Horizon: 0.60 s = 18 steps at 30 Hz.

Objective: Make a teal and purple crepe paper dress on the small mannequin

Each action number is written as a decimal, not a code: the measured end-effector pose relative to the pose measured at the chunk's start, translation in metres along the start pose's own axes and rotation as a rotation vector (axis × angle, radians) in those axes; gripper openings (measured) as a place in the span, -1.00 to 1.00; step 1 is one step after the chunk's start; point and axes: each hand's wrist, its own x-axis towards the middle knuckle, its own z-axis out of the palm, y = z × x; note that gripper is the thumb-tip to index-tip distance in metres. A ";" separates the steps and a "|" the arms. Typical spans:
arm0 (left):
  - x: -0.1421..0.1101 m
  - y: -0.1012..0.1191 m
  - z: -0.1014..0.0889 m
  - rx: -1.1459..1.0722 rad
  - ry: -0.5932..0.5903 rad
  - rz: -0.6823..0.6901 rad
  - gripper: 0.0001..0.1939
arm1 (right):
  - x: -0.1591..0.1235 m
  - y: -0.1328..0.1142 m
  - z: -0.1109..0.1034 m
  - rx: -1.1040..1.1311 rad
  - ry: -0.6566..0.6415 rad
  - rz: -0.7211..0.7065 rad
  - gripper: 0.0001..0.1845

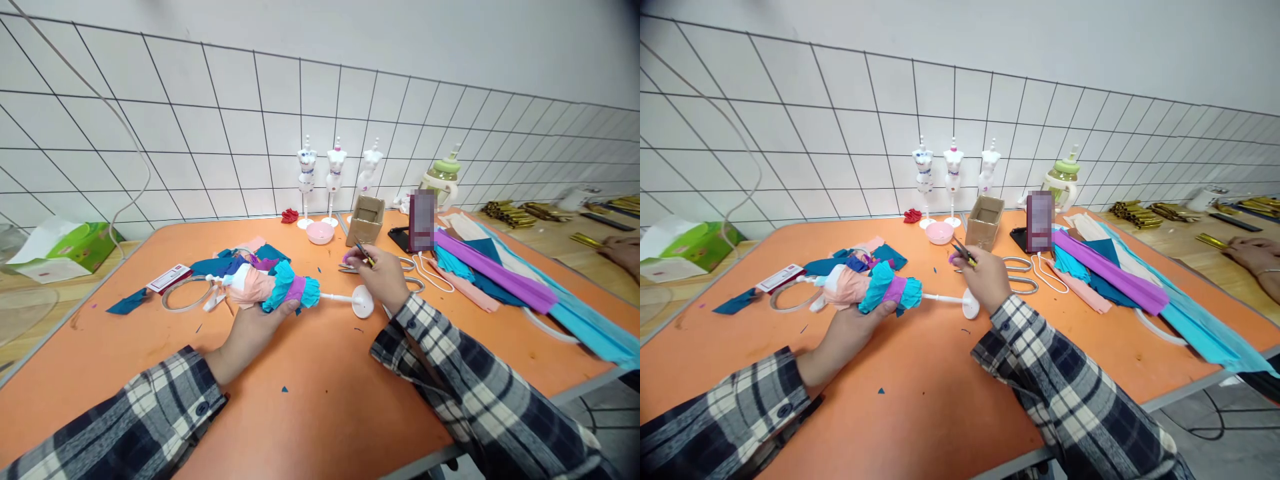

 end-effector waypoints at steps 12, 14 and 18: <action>0.014 -0.014 -0.009 -0.902 0.040 -0.467 -0.69 | 0.026 0.075 -0.016 -0.304 0.033 0.216 -0.76; 0.017 -0.012 -0.014 -0.949 0.077 -0.523 -0.77 | 0.025 0.074 -0.014 -0.270 0.037 0.206 -0.75; 0.020 -0.013 -0.016 -0.953 0.029 -0.635 -0.70 | 0.024 0.074 -0.011 -0.207 0.036 0.169 -0.72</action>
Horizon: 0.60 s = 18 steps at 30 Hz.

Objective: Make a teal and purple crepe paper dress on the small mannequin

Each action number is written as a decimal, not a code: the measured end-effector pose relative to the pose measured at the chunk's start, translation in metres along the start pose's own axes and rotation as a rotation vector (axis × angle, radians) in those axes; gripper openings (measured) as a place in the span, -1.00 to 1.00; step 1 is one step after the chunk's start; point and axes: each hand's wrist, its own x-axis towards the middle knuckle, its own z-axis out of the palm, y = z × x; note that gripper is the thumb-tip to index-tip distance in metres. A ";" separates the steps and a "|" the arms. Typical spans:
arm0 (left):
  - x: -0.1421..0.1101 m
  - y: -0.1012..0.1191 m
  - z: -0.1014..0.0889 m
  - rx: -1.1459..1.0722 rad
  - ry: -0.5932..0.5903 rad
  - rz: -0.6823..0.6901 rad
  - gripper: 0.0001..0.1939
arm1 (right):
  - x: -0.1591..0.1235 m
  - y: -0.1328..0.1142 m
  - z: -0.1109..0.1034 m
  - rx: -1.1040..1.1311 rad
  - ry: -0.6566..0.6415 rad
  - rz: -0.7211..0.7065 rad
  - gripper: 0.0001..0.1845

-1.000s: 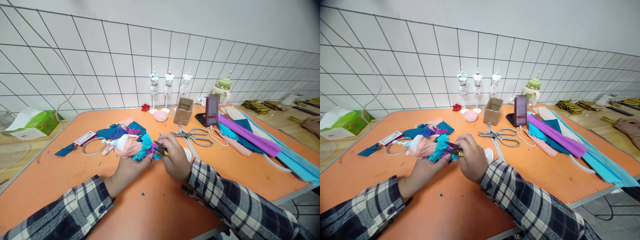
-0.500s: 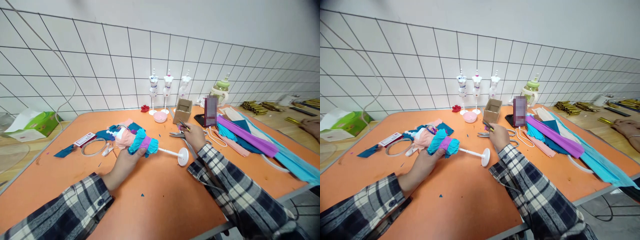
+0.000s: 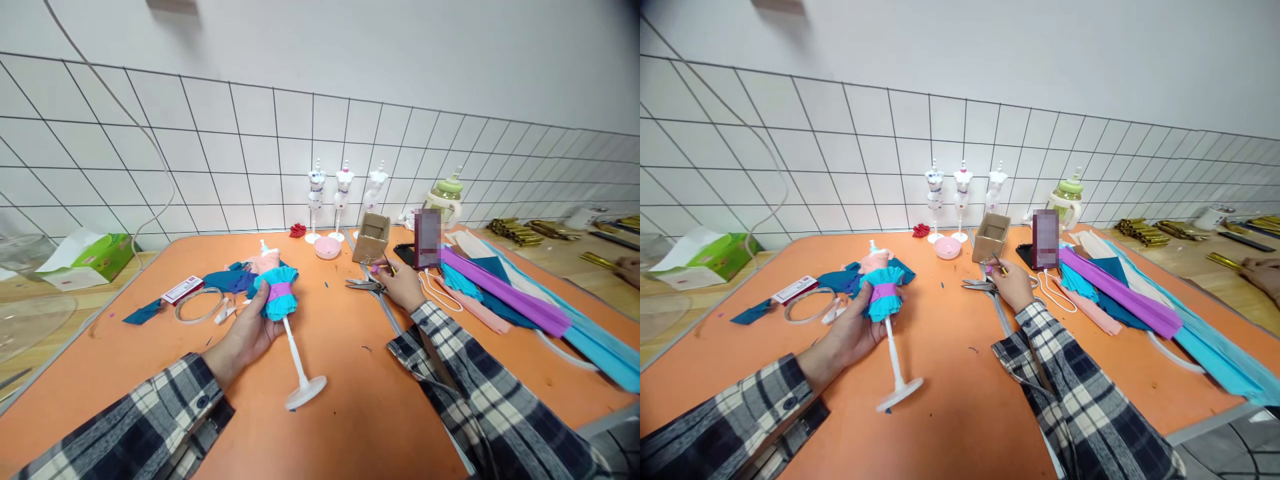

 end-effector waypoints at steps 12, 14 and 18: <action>0.005 -0.010 -0.006 0.019 -0.151 -0.058 -0.68 | 0.029 -0.021 -0.002 -0.069 0.472 -0.240 -0.65; 0.007 -0.010 -0.007 0.012 -0.165 -0.087 -0.74 | 0.044 -0.020 -0.003 -0.146 0.549 -0.224 -0.65; 0.010 -0.013 -0.008 0.033 -0.115 -0.092 -0.79 | 0.065 -0.010 0.002 -0.248 0.494 -0.230 -0.48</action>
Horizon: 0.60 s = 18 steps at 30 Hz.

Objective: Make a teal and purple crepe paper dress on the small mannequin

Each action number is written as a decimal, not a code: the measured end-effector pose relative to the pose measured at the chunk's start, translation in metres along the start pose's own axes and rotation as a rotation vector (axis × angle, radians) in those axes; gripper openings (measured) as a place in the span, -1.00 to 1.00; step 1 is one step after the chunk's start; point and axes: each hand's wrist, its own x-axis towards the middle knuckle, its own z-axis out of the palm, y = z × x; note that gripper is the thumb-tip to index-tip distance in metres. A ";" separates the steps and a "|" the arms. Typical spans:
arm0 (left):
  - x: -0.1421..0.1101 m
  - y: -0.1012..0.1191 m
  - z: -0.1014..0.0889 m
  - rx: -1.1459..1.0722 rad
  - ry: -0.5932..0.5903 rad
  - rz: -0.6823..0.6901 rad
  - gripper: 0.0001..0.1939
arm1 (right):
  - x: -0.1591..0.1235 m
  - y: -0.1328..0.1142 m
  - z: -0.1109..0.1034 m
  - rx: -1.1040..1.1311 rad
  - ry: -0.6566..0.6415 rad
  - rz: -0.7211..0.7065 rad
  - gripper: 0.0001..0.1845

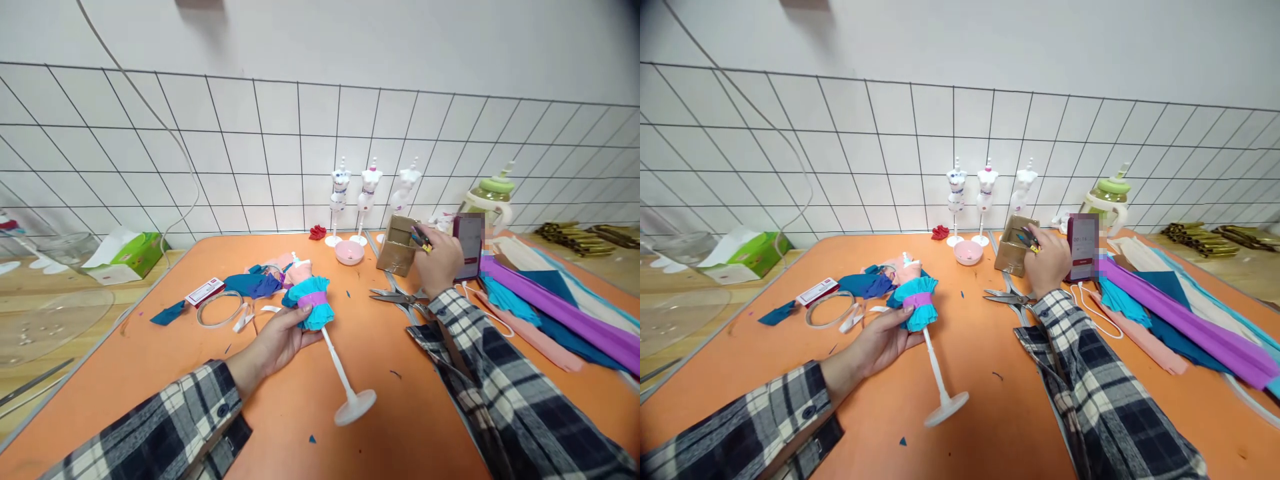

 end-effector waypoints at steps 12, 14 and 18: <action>0.001 0.002 -0.001 -0.051 -0.028 -0.014 -0.79 | -0.029 -0.013 -0.009 0.123 -0.029 -0.090 -0.48; 0.000 0.005 0.000 -0.098 -0.043 -0.018 -0.78 | -0.043 -0.033 -0.016 0.168 -0.295 -0.119 -0.52; -0.001 0.007 0.002 -0.148 0.017 0.045 -0.78 | -0.074 -0.073 -0.028 0.018 -0.704 -0.101 -0.52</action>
